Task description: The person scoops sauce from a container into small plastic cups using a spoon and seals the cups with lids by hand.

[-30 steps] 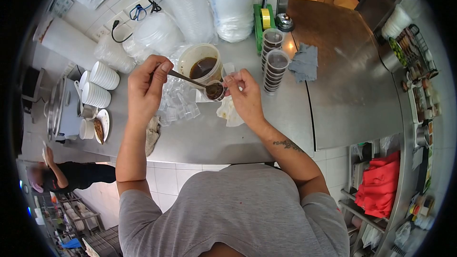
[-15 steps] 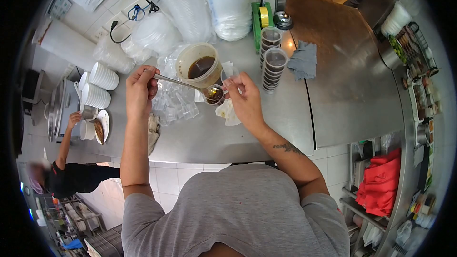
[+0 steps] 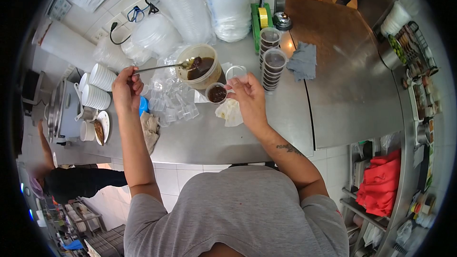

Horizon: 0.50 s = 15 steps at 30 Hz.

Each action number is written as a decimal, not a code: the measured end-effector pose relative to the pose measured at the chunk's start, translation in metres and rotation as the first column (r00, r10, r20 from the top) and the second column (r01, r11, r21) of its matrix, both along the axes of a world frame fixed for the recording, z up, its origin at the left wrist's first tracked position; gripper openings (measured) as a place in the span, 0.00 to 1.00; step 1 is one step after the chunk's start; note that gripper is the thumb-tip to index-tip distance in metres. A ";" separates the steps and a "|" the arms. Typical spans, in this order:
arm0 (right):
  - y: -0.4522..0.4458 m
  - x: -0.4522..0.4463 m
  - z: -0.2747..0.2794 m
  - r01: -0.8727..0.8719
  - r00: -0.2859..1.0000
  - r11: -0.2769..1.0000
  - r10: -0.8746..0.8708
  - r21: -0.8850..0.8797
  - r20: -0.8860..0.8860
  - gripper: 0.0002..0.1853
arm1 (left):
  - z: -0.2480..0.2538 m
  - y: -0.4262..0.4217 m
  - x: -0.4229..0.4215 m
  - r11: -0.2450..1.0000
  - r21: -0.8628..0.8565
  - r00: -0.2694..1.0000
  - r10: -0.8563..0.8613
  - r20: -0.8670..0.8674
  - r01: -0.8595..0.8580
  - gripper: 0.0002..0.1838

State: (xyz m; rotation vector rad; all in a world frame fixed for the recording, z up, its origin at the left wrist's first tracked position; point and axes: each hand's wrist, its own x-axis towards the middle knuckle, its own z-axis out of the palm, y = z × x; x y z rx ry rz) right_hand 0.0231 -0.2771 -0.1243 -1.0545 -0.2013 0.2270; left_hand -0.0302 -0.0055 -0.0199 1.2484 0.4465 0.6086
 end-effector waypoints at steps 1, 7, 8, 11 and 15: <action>-0.002 -0.001 -0.005 0.006 1.000 1.000 -0.006 0.006 -0.014 0.06 | -0.004 0.002 0.003 0.999 0.042 1.000 0.019 0.015 -0.019 0.08; -0.026 -0.019 -0.058 0.025 0.998 0.997 -0.029 -0.074 -0.053 0.06 | -0.031 -0.037 0.025 0.862 0.506 0.995 0.031 -0.092 0.020 0.10; -0.032 -0.023 -0.070 0.030 0.999 0.995 -0.034 -0.090 -0.038 0.06 | -0.036 -0.043 0.027 0.835 0.546 0.992 -0.001 -0.128 0.072 0.11; -0.053 -0.036 -0.089 0.035 0.991 0.985 -0.056 -0.171 -0.121 0.07 | -0.046 -0.051 0.026 0.837 0.523 0.979 -0.075 -0.188 0.164 0.12; -0.067 -0.046 -0.093 0.094 0.990 0.947 -0.121 -0.306 -0.069 0.08 | -0.052 -0.063 0.011 0.865 0.490 0.984 -0.018 -0.180 0.105 0.14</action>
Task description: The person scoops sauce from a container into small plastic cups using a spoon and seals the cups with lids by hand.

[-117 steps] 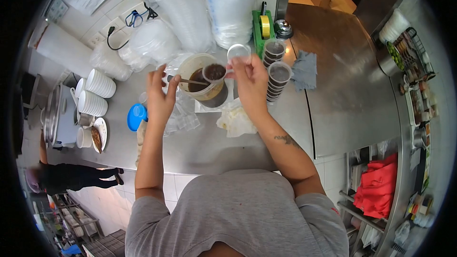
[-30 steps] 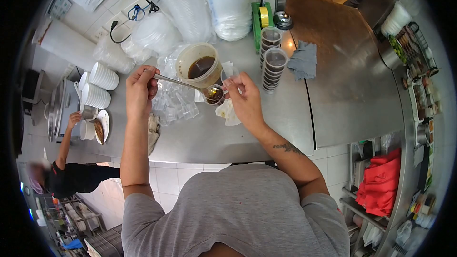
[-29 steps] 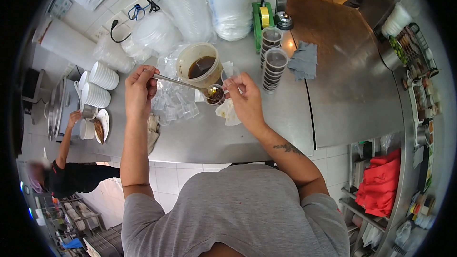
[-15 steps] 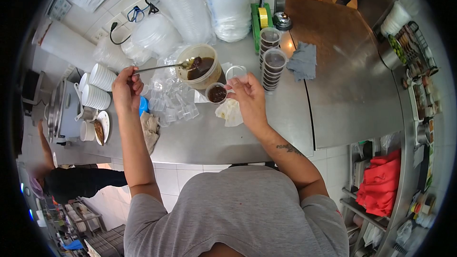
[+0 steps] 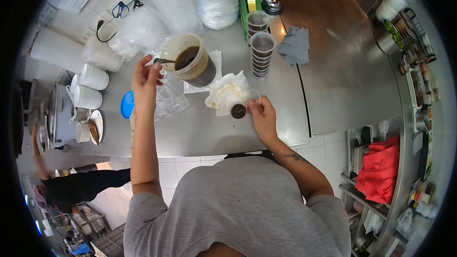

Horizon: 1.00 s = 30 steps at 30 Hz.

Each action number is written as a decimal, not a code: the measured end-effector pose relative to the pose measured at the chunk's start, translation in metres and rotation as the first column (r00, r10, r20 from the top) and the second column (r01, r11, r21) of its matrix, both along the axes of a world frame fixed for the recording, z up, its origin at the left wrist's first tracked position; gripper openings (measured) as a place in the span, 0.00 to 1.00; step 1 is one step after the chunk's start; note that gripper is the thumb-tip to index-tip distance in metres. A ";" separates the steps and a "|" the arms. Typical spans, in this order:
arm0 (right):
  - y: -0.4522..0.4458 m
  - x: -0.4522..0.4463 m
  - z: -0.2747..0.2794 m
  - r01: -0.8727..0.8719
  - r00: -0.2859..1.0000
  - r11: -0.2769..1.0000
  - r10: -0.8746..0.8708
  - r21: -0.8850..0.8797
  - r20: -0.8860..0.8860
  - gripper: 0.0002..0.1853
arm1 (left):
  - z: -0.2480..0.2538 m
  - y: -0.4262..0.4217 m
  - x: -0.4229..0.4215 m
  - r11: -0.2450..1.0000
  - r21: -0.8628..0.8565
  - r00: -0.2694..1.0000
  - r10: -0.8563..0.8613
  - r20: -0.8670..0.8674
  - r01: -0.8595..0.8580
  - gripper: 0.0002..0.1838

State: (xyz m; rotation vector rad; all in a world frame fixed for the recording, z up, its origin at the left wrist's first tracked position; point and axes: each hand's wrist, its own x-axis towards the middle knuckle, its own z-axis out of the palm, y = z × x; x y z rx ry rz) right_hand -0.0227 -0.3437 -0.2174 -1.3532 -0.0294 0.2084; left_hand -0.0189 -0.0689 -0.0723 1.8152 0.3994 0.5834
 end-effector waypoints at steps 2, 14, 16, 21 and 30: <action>-0.003 -0.003 0.002 -0.011 0.999 0.994 0.015 -0.109 0.031 0.08 | -0.021 -0.004 -0.016 0.984 0.166 0.993 0.048 0.112 -0.067 0.14; -0.017 0.008 -0.004 -0.192 0.978 0.978 0.183 -0.087 -0.099 0.05 | -0.112 -0.121 -0.064 0.731 0.442 0.846 -0.365 -0.389 0.519 0.31; -0.004 0.005 -0.005 -0.128 0.981 0.947 0.165 -0.294 0.106 0.05 | -0.118 -0.121 -0.063 0.744 0.438 0.858 -0.374 -0.353 0.505 0.30; 0.005 0.000 -0.003 0.077 0.849 0.839 0.228 -0.539 0.476 0.04 | -0.123 -0.118 -0.062 0.864 -0.018 0.783 -0.465 -0.414 0.503 0.30; 0.006 0.005 -0.003 0.077 0.795 0.769 0.338 -0.635 0.505 0.05 | -0.128 -0.114 -0.039 0.870 -0.421 0.727 -0.460 -0.510 0.255 0.17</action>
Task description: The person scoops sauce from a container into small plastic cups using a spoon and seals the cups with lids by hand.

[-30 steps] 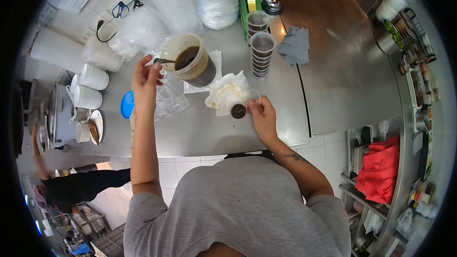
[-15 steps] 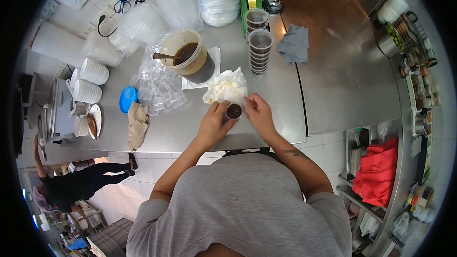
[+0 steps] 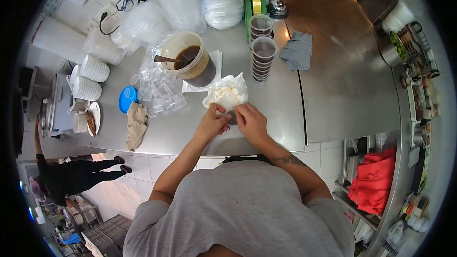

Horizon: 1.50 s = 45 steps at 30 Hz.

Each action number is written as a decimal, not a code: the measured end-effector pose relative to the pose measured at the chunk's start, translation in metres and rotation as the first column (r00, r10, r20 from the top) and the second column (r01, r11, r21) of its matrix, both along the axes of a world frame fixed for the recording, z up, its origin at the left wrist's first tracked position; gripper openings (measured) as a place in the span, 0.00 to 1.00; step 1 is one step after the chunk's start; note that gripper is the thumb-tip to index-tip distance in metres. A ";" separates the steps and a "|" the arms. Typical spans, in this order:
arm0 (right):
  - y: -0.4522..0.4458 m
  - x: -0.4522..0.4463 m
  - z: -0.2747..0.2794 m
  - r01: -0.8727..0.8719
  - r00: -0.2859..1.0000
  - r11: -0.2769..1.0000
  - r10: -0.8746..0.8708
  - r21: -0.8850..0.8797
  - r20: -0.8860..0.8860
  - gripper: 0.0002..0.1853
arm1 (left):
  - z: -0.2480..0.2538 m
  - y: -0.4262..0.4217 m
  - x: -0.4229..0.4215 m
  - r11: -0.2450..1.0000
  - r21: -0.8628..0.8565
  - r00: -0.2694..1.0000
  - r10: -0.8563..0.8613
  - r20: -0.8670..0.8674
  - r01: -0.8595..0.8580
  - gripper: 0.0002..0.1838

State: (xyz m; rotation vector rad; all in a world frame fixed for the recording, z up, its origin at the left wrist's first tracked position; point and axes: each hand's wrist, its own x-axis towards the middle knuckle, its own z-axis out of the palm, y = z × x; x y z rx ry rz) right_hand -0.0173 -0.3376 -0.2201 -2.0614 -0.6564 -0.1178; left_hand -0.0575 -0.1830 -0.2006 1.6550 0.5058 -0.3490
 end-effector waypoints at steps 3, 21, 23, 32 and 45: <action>0.003 -0.004 -0.008 0.018 0.987 0.990 0.004 -0.138 0.160 0.04 | -0.001 -0.003 0.004 0.989 0.131 0.998 -0.066 0.000 0.065 0.17; 0.002 -0.010 -0.005 -0.030 0.996 0.971 0.050 -0.236 0.078 0.04 | -0.011 0.006 0.003 0.952 0.174 0.967 -0.252 -0.021 0.252 0.18; -0.007 -0.008 0.001 -0.009 1.000 0.986 0.014 -0.167 0.026 0.04 | -0.001 0.007 -0.001 0.942 0.159 0.954 -0.301 0.008 0.296 0.17; -0.069 0.027 0.011 0.253 0.965 0.963 -0.243 -0.094 0.103 0.04 | 0.013 0.063 -0.028 0.397 0.599 0.658 0.015 0.753 -0.695 0.14; 0.049 0.026 0.040 -0.390 0.919 0.896 0.393 0.213 0.030 0.07 | 0.004 0.093 -0.023 0.526 0.570 0.774 0.380 0.506 -0.631 0.12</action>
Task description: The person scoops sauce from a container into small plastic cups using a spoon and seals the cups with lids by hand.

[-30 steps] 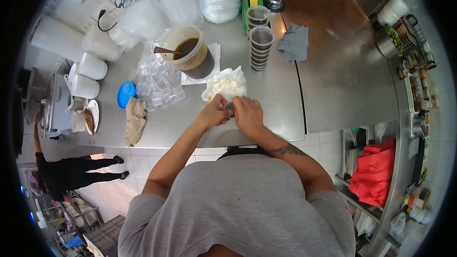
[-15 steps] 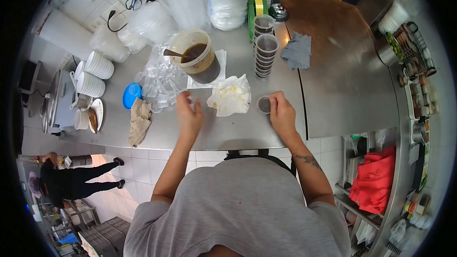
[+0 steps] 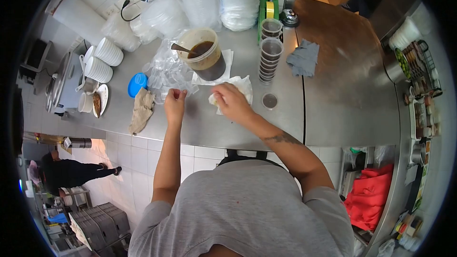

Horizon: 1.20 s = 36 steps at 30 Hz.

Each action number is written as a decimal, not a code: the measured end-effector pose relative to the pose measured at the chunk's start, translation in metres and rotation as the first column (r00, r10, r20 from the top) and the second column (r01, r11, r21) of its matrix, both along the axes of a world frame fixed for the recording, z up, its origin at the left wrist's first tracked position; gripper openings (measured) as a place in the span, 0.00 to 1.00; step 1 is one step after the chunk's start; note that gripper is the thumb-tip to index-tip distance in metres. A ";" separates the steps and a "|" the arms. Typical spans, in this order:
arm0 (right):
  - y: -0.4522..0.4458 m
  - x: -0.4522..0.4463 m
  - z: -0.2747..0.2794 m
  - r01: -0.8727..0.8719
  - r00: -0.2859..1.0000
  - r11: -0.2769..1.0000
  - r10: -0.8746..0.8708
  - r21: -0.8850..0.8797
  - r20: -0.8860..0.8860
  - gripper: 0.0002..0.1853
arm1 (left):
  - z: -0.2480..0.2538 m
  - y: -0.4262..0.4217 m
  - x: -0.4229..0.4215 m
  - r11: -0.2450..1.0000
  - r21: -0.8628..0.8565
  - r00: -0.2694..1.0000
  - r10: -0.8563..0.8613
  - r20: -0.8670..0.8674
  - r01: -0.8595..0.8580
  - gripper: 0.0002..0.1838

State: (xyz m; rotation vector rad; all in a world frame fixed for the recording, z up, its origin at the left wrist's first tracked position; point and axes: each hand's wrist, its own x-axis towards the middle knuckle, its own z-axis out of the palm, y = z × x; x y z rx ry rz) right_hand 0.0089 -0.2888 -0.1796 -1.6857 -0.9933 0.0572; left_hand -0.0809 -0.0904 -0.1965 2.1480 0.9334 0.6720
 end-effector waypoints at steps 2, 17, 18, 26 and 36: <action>0.028 0.000 0.001 -0.038 0.993 0.999 0.035 0.017 0.115 0.09 | -0.008 0.006 0.002 0.997 -0.067 0.999 -0.041 0.007 0.041 0.12; 0.093 -0.011 0.031 0.030 0.909 0.999 -0.022 0.013 -0.416 0.10 | 0.094 0.017 -0.036 0.688 0.184 0.712 -0.684 -0.159 0.702 0.10; 0.089 -0.012 0.033 0.062 0.914 0.997 -0.041 0.038 -0.403 0.09 | 0.099 0.021 -0.030 0.691 0.109 0.699 -0.709 -0.091 0.715 0.12; 0.021 -0.019 0.048 0.187 0.786 0.982 -0.148 0.003 -0.601 0.06 | 0.111 0.042 0.082 0.880 0.033 0.857 -0.469 0.213 0.473 0.13; 0.001 0.005 0.051 0.424 0.860 0.900 -0.366 0.099 -0.355 0.04 | 0.147 0.033 0.095 0.666 0.383 0.666 -0.730 0.154 0.640 0.05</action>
